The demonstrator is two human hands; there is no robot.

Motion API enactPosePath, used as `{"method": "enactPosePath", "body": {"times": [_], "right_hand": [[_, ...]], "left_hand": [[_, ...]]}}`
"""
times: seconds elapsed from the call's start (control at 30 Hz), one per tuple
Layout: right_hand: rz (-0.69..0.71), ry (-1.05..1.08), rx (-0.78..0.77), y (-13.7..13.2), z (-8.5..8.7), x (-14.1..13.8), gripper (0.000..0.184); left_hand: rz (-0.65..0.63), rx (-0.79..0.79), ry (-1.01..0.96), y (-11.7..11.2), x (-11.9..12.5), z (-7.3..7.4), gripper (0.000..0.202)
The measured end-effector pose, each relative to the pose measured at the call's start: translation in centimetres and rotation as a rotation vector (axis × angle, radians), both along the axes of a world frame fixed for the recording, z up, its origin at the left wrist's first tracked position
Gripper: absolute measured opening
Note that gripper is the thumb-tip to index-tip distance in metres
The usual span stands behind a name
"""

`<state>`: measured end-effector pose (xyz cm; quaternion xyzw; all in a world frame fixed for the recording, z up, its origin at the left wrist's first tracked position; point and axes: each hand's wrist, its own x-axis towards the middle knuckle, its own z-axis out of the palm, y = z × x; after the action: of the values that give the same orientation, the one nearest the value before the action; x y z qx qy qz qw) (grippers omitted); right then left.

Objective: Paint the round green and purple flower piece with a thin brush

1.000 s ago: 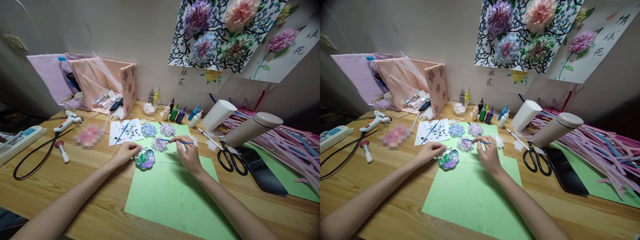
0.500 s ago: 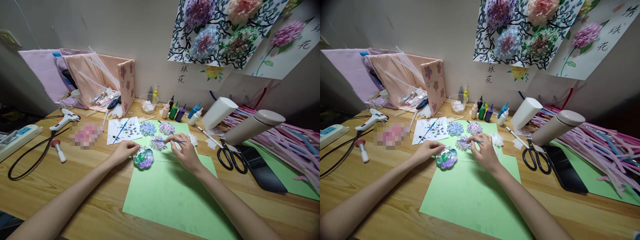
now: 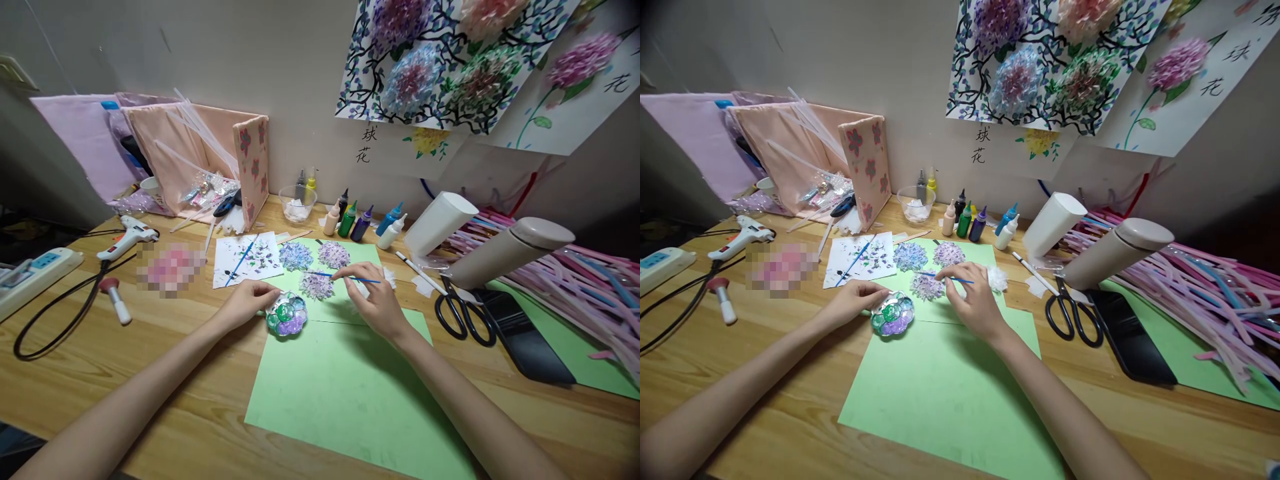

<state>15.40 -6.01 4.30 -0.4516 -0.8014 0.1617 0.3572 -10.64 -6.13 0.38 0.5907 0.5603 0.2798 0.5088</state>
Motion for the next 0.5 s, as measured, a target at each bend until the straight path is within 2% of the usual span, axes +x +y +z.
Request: {"method": "enactPosePath", "body": {"times": [0.07, 0.2, 0.4, 0.5], "right_hand": [[0.029, -0.016, -0.018, 0.09, -0.06, 0.07, 0.018], [-0.025, 0.035, 0.0, 0.38, -0.05, 0.28, 0.018], [-0.02, 0.056, -0.033, 0.41, 0.22, 0.36, 0.018], [-0.045, 0.152, -0.019, -0.16, 0.4, 0.05, 0.019]], "left_hand": [[-0.001, 0.004, 0.003, 0.03, 0.0, 0.01, 0.036], [-0.012, 0.016, 0.019, 0.01, -0.03, 0.06, 0.037], [-0.006, 0.031, 0.023, -0.13, -0.04, 0.1, 0.038], [0.01, 0.044, 0.029, -0.19, -0.06, 0.12, 0.038]]}}
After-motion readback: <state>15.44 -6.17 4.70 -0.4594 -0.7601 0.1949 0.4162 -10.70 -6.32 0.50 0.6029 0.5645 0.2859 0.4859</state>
